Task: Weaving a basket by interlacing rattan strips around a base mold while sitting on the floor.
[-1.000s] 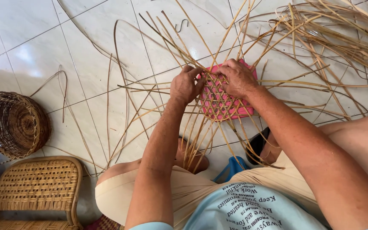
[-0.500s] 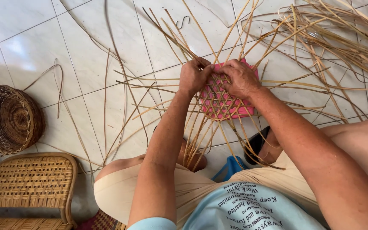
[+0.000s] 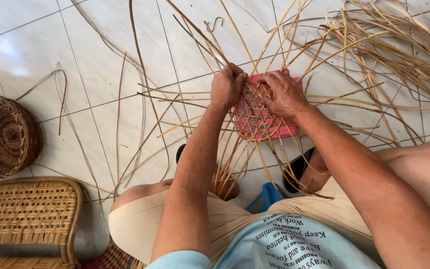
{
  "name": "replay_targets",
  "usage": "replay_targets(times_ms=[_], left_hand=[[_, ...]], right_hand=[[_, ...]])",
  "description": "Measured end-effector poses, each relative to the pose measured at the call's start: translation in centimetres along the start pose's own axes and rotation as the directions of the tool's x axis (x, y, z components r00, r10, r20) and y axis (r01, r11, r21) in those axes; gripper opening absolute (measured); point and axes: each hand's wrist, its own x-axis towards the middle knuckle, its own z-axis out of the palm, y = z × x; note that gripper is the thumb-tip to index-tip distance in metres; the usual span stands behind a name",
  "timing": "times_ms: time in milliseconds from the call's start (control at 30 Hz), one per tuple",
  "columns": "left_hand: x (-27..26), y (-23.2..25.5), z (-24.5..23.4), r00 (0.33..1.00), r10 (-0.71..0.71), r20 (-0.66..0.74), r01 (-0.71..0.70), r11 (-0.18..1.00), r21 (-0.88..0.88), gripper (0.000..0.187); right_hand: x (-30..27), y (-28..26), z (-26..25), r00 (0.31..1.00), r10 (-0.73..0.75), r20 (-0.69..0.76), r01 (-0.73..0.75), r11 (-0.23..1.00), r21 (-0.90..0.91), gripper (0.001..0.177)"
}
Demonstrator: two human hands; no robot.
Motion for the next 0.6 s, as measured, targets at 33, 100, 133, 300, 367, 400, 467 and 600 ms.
replay_targets(times_ms=[33,100,133,300,367,400,467,600], left_hand=[[0.1,-0.3,-0.1,1.000,0.001,-0.002,-0.001,1.000,-0.003,0.017],[0.4,-0.6,0.0,1.000,0.018,0.007,-0.017,0.999,-0.043,0.018],[0.8,-1.0,-0.2,1.000,0.019,0.007,-0.018,0.999,-0.046,0.018],[2.5,-2.6,-0.5,0.990,-0.118,0.079,0.123,0.990,-0.063,0.015],[2.6,-2.5,-0.6,0.987,-0.133,0.086,0.138,0.989,-0.054,0.015],[2.5,-2.5,-0.7,0.984,-0.152,0.093,0.156,0.987,-0.040,0.015],[2.6,-1.9,-0.8,0.984,-0.151,0.092,0.154,0.988,-0.032,0.016],[2.7,-0.9,-1.6,0.986,-0.074,0.150,0.092,0.989,-0.117,0.023]], right_hand=[[0.0,-0.1,0.0,1.000,-0.002,0.000,0.002,1.000,-0.003,0.065],[0.0,-0.2,-0.1,1.000,0.013,0.018,-0.013,1.000,-0.001,0.067],[0.0,-0.2,-0.1,1.000,0.014,0.018,-0.014,1.000,-0.005,0.067],[0.0,-0.1,-0.1,1.000,-0.001,0.025,0.002,0.999,-0.052,0.068],[0.2,-0.9,-0.7,0.999,-0.001,0.038,0.004,0.998,-0.067,0.069],[0.2,-1.4,-0.9,0.999,-0.001,0.052,0.005,0.997,-0.077,0.071],[0.4,-2.2,-1.6,0.997,0.007,0.076,-0.001,0.996,-0.090,0.071],[0.4,-2.5,-1.6,0.996,0.005,0.085,0.006,0.992,-0.128,0.065]])
